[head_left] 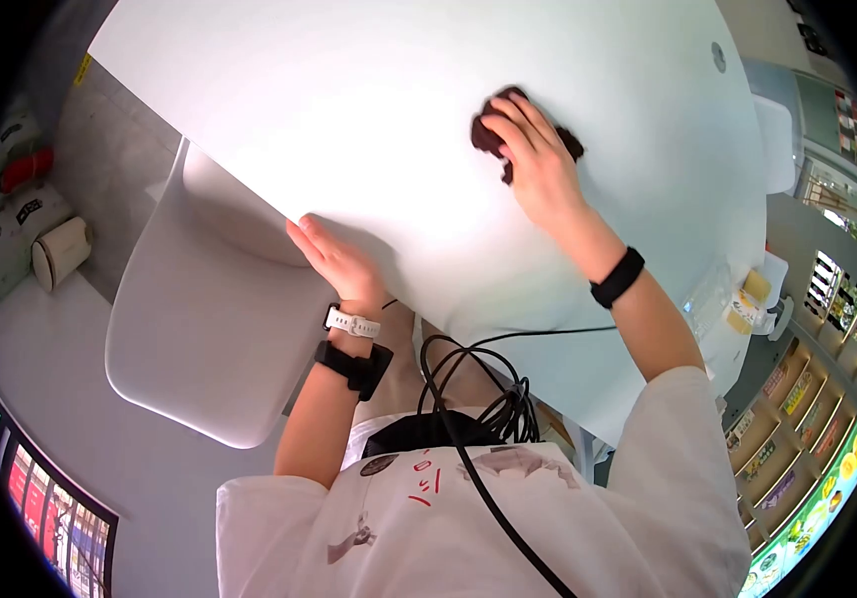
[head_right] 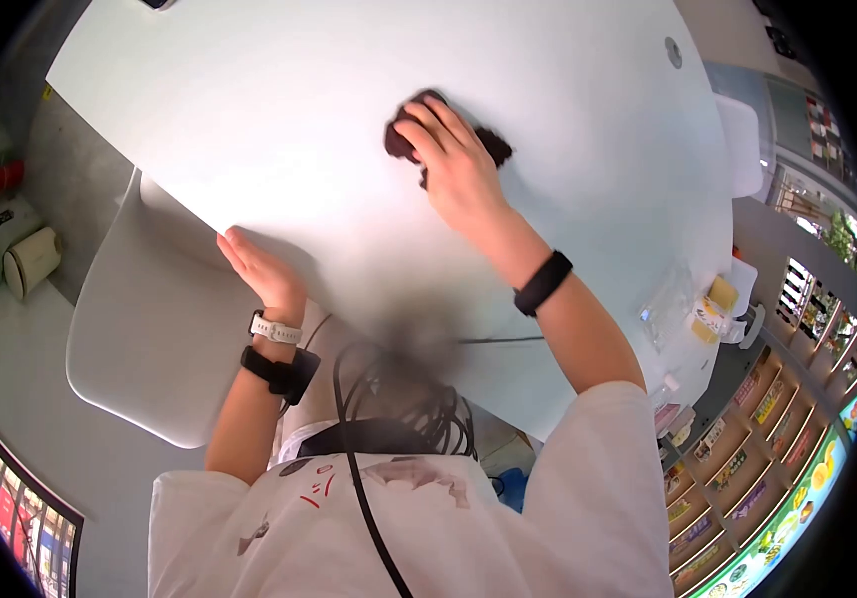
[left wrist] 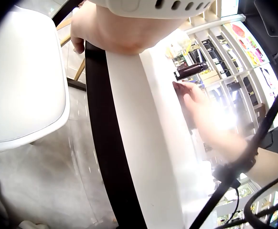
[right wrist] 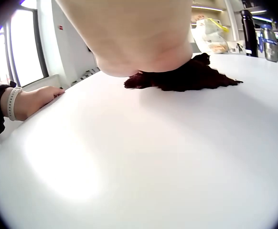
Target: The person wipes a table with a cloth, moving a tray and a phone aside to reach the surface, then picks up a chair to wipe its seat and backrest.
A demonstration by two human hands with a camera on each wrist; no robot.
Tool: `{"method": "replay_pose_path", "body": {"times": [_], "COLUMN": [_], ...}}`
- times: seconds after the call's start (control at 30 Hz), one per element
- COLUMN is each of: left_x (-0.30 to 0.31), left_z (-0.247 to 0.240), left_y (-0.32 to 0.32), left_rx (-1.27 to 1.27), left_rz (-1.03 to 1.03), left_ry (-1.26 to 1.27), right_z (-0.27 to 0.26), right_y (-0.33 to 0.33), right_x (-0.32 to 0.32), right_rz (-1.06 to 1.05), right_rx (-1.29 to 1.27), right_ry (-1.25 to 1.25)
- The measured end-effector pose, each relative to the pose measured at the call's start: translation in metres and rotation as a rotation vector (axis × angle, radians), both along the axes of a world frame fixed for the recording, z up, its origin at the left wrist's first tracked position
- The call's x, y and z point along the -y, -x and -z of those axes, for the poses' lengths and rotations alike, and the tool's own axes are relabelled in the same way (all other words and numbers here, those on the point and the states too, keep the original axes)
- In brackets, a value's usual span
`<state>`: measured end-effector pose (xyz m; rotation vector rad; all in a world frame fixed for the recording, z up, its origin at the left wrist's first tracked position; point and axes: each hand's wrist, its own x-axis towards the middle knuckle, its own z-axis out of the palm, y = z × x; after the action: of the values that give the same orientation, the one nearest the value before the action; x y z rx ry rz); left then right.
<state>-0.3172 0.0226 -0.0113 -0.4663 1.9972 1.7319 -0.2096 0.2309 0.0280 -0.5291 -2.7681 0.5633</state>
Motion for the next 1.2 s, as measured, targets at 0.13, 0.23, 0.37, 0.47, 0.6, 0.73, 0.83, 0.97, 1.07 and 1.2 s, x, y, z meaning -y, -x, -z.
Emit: {"method": "replay_pose_path", "body": {"times": [0.13,0.23,0.37,0.47,0.6,0.73,0.83,0.97,1.07,1.2], "left_x": [0.0,-0.003,0.0,-0.002,-0.002,-0.005,0.0,-0.005,-0.001,-0.001], "left_z": [0.006,0.004,0.003,0.008,0.005,0.002,0.012,0.01,0.009,0.002], "left_y": [0.002,0.004,0.002,0.006,0.009,0.009,0.011,0.01,0.007,0.005], "left_rx": [-0.043,-0.05,-0.088,-0.122,-0.148,-0.162,-0.191,-0.238,-0.181,-0.078], "left_rz": [0.007,0.022,0.007,0.024,0.015,0.015,-0.009,-0.038,-0.013,0.009], "left_ry": [0.027,0.043,0.067,0.105,0.154,0.169,0.194,0.181,0.121,0.022], "right_z": [0.002,-0.001,-0.009,0.022,0.039,0.04,0.028,0.012,0.019,0.02], "right_y": [-0.02,-0.068,-0.077,-0.075,-0.054,-0.028,-0.044,-0.052,-0.032,0.026], "right_x": [0.012,0.032,0.008,-0.074,-0.17,-0.093,0.014,0.052,0.05,0.045], "right_rz": [0.044,0.023,-0.056,0.225,0.45,0.288,-0.093,-0.372,-0.631,-0.714], "right_rx": [0.035,0.102,0.115,-0.031,-0.119,-0.148,-0.058,-0.029,-0.082,-0.039], "right_ry": [0.028,0.025,0.026,-0.031,-0.235,-0.23,-0.048,0.058,-0.004,0.116]}}
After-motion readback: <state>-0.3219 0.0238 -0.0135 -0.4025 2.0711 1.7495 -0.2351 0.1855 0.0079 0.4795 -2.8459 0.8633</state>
